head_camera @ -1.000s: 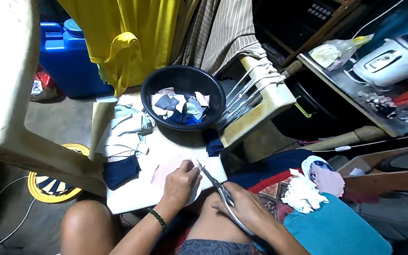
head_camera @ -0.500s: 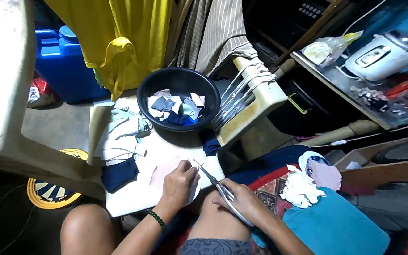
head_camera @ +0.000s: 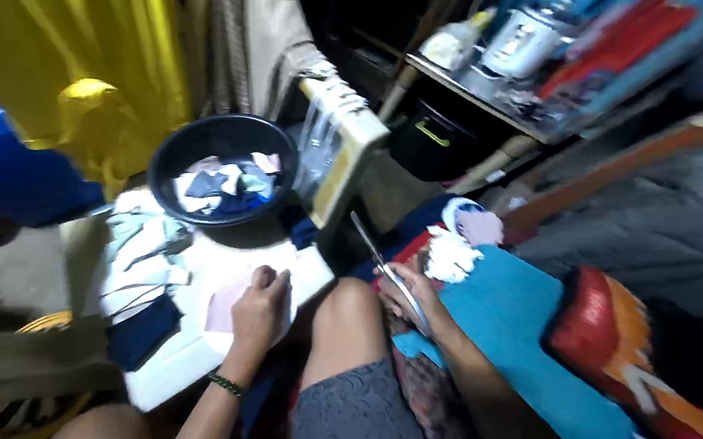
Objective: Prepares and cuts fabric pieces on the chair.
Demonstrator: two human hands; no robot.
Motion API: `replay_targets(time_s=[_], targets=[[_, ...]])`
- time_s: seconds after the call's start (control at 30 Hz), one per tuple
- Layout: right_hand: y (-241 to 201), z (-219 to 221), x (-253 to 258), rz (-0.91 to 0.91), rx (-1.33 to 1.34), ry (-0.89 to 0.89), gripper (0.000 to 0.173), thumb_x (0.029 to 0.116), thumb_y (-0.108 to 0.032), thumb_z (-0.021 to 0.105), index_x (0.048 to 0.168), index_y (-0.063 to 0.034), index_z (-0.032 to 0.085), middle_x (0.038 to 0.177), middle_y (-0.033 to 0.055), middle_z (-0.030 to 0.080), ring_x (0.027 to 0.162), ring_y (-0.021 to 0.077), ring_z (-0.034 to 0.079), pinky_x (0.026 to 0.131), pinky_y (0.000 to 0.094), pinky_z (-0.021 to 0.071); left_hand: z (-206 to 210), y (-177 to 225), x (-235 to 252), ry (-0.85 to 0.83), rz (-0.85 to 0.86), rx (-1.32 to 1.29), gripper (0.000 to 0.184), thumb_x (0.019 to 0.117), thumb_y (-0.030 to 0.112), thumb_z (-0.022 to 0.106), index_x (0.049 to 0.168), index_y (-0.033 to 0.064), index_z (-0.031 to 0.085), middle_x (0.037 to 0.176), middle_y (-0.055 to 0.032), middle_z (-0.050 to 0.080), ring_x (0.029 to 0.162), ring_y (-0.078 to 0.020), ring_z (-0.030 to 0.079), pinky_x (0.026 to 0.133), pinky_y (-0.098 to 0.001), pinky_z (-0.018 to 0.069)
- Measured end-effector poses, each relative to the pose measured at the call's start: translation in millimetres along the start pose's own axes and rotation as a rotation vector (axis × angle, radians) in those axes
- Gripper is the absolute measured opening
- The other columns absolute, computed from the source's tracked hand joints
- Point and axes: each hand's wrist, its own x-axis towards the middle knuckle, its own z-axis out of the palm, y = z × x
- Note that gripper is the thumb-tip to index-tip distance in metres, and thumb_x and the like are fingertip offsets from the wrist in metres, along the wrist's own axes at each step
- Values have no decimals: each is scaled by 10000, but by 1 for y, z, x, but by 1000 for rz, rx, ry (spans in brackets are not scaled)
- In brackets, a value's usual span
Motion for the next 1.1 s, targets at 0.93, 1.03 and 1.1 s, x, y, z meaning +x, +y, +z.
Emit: replay_targets(time_s=[0.93, 1.03, 1.1], targets=[[-13, 102, 57, -585, -523, 30, 269, 961, -41, 617, 1180, 73, 723, 1117, 270, 688, 1061, 417, 672, 939, 518, 547, -93, -13, 4, -413, -423, 25, 334, 873, 218, 806, 1160, 59, 746, 1312, -215, 619, 953, -369, 704, 808, -532, 576], [-8, 118, 67, -521, -551, 61, 197, 963, -40, 629, 1059, 70, 761, 1049, 264, 688, 1008, 418, 671, 897, 528, 548, -97, -14, 1, -357, -431, 5, 337, 876, 231, 805, 1145, 37, 746, 1268, -223, 635, 936, -367, 702, 797, -532, 572], [-4, 122, 68, -521, -533, 114, 159, 946, -21, 641, 975, 65, 771, 1004, 254, 694, 982, 410, 674, 883, 522, 549, -103, -14, 1, -303, -466, 6, 330, 895, 217, 783, 1149, 10, 742, 1236, -228, 653, 942, -375, 700, 801, -538, 566]])
